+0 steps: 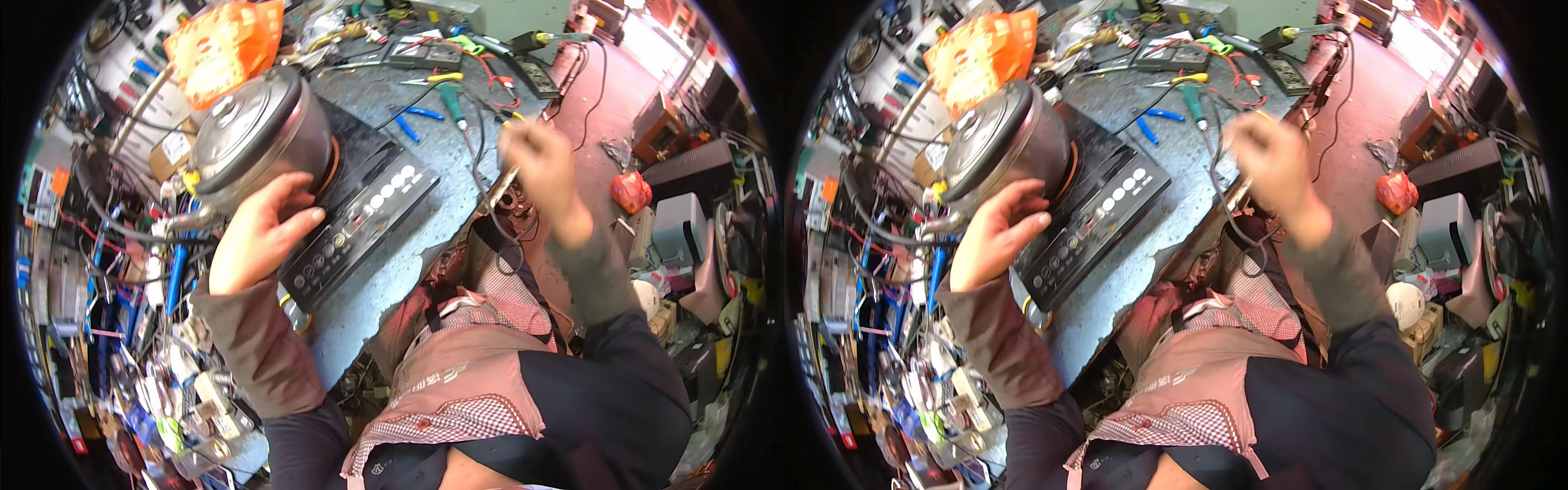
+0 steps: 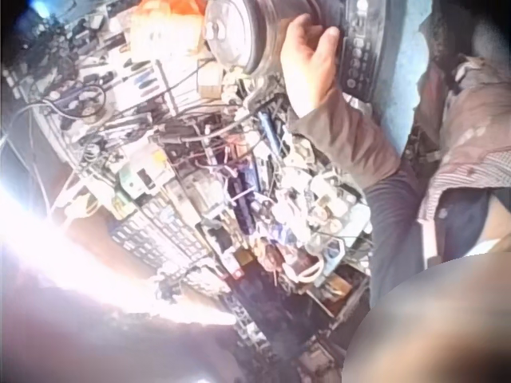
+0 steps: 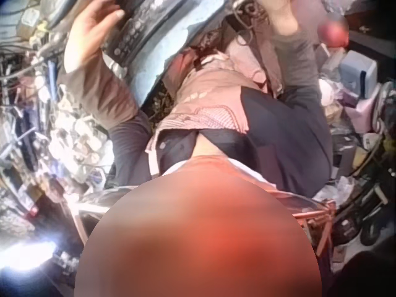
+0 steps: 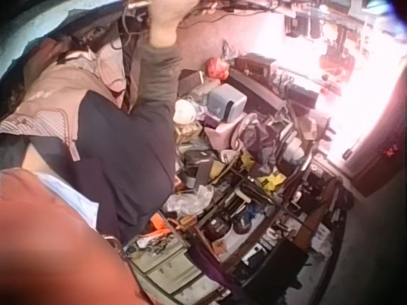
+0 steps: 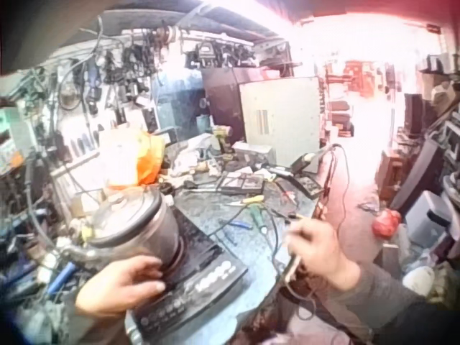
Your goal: The person uses a utility knife to pry and scrape a control panel on a small appliance, then wipes the surface with a cloth. The person handles the panel and a cloth, and uses a utility knife throughout.
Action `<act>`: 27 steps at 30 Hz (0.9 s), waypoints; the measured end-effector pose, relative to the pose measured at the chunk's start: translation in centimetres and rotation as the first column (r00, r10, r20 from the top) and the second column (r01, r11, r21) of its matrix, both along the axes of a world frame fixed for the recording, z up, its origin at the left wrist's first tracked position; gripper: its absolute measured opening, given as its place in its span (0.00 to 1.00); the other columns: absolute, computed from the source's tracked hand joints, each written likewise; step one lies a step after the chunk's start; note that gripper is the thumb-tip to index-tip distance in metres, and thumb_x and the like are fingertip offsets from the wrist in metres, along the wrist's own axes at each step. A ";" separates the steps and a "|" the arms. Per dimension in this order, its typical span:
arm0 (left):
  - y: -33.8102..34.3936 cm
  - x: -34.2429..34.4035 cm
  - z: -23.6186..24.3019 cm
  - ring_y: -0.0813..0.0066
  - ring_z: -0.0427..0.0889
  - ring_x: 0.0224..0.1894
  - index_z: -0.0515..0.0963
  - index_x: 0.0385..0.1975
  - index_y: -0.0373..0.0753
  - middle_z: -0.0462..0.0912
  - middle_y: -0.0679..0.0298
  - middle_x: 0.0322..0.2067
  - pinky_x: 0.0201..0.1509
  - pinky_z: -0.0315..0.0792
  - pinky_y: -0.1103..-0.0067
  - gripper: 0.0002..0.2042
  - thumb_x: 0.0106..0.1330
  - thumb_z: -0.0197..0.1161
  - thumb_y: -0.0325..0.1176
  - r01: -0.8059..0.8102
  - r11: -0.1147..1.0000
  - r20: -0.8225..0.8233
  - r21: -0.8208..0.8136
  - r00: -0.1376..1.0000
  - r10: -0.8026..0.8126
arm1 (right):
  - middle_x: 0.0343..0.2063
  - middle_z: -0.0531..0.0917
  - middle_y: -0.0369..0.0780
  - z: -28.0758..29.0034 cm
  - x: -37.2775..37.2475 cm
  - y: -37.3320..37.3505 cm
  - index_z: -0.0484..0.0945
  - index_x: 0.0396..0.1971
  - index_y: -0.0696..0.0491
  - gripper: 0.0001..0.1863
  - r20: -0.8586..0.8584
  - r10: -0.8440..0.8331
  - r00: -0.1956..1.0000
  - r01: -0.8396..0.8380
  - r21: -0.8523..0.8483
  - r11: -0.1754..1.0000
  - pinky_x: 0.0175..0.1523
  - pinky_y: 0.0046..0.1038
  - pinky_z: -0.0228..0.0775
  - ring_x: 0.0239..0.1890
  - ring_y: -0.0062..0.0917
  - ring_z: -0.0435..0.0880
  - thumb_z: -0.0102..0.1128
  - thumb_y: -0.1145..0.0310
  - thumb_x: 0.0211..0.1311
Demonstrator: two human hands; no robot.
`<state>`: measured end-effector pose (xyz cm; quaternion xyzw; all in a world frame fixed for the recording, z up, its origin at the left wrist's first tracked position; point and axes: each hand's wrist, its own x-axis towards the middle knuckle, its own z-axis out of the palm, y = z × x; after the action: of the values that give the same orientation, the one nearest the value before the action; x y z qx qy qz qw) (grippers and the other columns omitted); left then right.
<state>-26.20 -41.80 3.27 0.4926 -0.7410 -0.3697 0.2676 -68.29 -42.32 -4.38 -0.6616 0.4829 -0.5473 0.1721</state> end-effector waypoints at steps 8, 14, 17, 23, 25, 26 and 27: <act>1.7 -6.8 -0.5 0.45 0.87 0.44 0.82 0.50 0.34 0.86 0.49 0.40 0.49 0.80 0.59 0.19 0.60 0.77 0.33 0.204 0.896 0.354 -0.395 0.933 -0.056 | 0.50 0.89 0.61 -4.2 -9.1 -20.3 0.89 0.50 0.63 0.29 -0.692 -0.306 0.653 0.608 0.239 0.757 0.61 0.49 0.80 0.56 0.56 0.89 0.66 0.47 0.72; 1.4 -8.4 -2.5 0.45 0.86 0.46 0.81 0.44 0.34 0.84 0.50 0.39 0.50 0.80 0.56 0.17 0.58 0.77 0.31 0.244 0.859 0.502 -0.451 0.865 0.018 | 0.55 0.88 0.61 -5.4 -10.9 -23.7 0.89 0.53 0.63 0.26 -0.595 -0.387 0.705 0.668 0.375 0.642 0.65 0.46 0.79 0.60 0.55 0.88 0.67 0.56 0.66; 1.3 -7.9 -2.4 0.46 0.86 0.46 0.82 0.50 0.35 0.84 0.52 0.39 0.50 0.79 0.58 0.20 0.59 0.78 0.32 0.228 0.871 0.533 -0.436 0.845 0.046 | 0.55 0.88 0.61 -4.6 -10.8 -23.4 0.89 0.54 0.63 0.26 -0.503 -0.367 0.783 0.599 0.451 0.661 0.63 0.44 0.79 0.60 0.52 0.89 0.71 0.59 0.62; 1.0 -8.0 -3.0 0.47 0.86 0.46 0.82 0.50 0.35 0.83 0.53 0.38 0.49 0.79 0.58 0.19 0.59 0.76 0.31 0.243 0.839 0.548 -0.486 0.833 0.076 | 0.36 0.93 0.47 -3.7 -11.4 -21.1 0.90 0.40 0.59 0.13 -0.182 -0.468 0.865 0.502 0.325 0.801 0.49 0.38 0.82 0.40 0.37 0.93 0.74 0.64 0.62; 1.3 -8.1 -2.5 0.47 0.86 0.46 0.82 0.50 0.35 0.83 0.52 0.38 0.49 0.79 0.58 0.19 0.59 0.75 0.31 0.242 0.883 0.511 -0.402 0.860 -0.003 | 0.35 0.93 0.47 -2.4 -10.4 -19.1 0.91 0.40 0.51 0.10 -0.474 -0.575 0.667 0.649 -0.011 0.761 0.47 0.39 0.82 0.40 0.39 0.94 0.74 0.62 0.64; 1.3 -8.2 -2.6 0.46 0.86 0.46 0.82 0.51 0.35 0.83 0.52 0.39 0.49 0.79 0.58 0.19 0.60 0.74 0.31 0.258 0.874 0.523 -0.413 0.853 -0.005 | 0.34 0.93 0.44 -2.4 -10.5 -18.9 0.92 0.41 0.46 0.08 -0.485 -0.620 0.617 0.673 -0.084 0.735 0.46 0.36 0.83 0.35 0.36 0.93 0.74 0.60 0.66; 1.3 -8.3 -2.6 0.46 0.86 0.46 0.82 0.51 0.35 0.83 0.52 0.39 0.49 0.79 0.58 0.19 0.60 0.74 0.31 0.271 0.863 0.535 -0.427 0.845 0.000 | 0.33 0.93 0.43 -1.7 -10.2 -18.4 0.92 0.41 0.46 0.09 -0.403 -0.614 0.678 0.627 -0.117 0.770 0.47 0.36 0.83 0.36 0.36 0.93 0.74 0.60 0.66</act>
<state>-34.52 -40.46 0.71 0.4346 -0.8878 -0.0433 0.1455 -78.48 -60.67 -6.08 -0.5569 0.7119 -0.4104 -0.1211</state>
